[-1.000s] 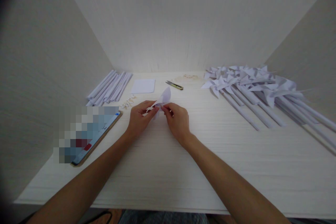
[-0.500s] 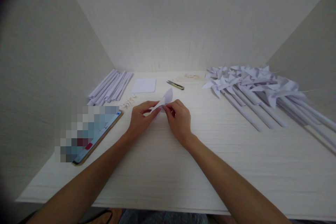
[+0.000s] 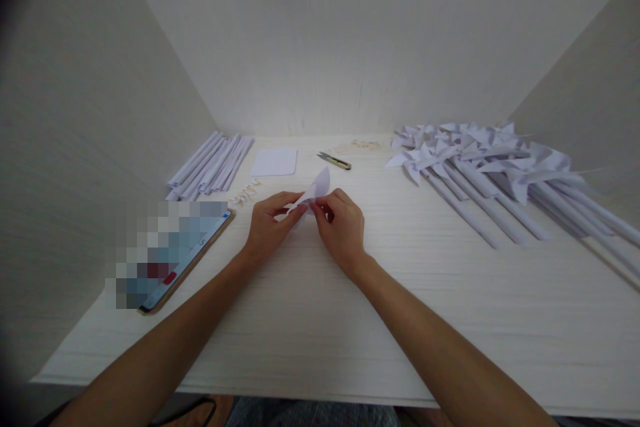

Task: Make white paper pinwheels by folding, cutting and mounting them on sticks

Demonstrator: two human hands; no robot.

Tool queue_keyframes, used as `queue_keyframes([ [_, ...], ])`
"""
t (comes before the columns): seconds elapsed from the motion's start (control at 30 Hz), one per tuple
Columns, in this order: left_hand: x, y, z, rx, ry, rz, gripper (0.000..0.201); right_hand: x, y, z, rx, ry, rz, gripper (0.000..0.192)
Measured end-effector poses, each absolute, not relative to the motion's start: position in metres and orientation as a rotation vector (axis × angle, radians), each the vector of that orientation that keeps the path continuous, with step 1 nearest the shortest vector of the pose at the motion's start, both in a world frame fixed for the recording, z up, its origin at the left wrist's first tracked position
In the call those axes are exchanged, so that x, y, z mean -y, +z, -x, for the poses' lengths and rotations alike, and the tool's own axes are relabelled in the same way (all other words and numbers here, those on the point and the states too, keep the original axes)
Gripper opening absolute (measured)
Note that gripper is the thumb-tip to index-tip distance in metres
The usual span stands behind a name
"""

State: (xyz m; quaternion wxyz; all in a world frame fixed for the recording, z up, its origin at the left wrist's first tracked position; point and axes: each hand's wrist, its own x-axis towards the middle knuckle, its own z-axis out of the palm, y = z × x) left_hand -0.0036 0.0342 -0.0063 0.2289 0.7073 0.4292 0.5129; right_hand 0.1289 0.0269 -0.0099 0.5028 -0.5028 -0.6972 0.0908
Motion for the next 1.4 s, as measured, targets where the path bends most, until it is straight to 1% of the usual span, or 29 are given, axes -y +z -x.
queue_keyframes([
  [0.2,-0.034,-0.006,0.004,-1.192,1.393,-1.952,0.021,-0.026,-0.01,-0.129,1.661,0.205,1.202,0.01],
  [0.43,-0.034,-0.008,0.004,-1.178,1.389,-1.954,0.022,-0.029,-0.013,-0.129,1.695,0.199,1.229,0.014],
  [0.6,-0.034,-0.01,0.004,-1.131,1.414,-1.976,0.023,-0.029,-0.013,-0.127,1.604,0.345,1.239,0.016],
  [0.73,-0.034,-0.009,0.004,-1.163,1.416,-1.962,0.021,-0.026,-0.011,-0.125,1.584,0.348,1.204,0.013],
  [0.8,-0.034,-0.008,0.003,-1.164,1.412,-1.953,0.022,-0.026,-0.01,-0.124,1.507,0.456,1.217,0.013],
  [0.93,-0.033,-0.009,0.003,-1.135,1.41,-1.953,0.023,-0.03,-0.011,-0.122,1.161,0.931,1.239,0.015],
  [1.0,-0.034,-0.009,0.003,-1.132,1.417,-1.954,0.024,-0.031,-0.012,-0.122,1.099,1.032,1.227,0.015],
  [1.03,-0.034,-0.01,0.003,-1.137,1.422,-1.953,0.023,-0.032,-0.011,-0.123,1.12,1.016,1.228,0.015],
  [1.1,-0.034,-0.009,0.003,-1.161,1.424,-1.941,0.022,-0.031,-0.011,-0.125,1.263,0.847,1.243,0.013],
  [1.2,-0.033,-0.008,0.002,-1.176,1.41,-1.915,0.021,-0.028,-0.009,-0.131,1.603,0.375,1.234,0.015],
  [1.27,-0.032,-0.007,0.002,-1.17,1.4,-1.914,0.021,-0.026,-0.009,-0.134,1.779,0.122,1.207,0.019],
  [1.33,-0.031,-0.006,0.002,-1.168,1.397,-1.932,0.023,-0.025,-0.008,-0.135,1.836,0.017,1.205,0.021],
  [1.4,-0.03,-0.007,0.002,-1.159,1.403,-1.968,0.024,-0.025,-0.008,-0.133,1.786,0.047,1.219,0.021],
])
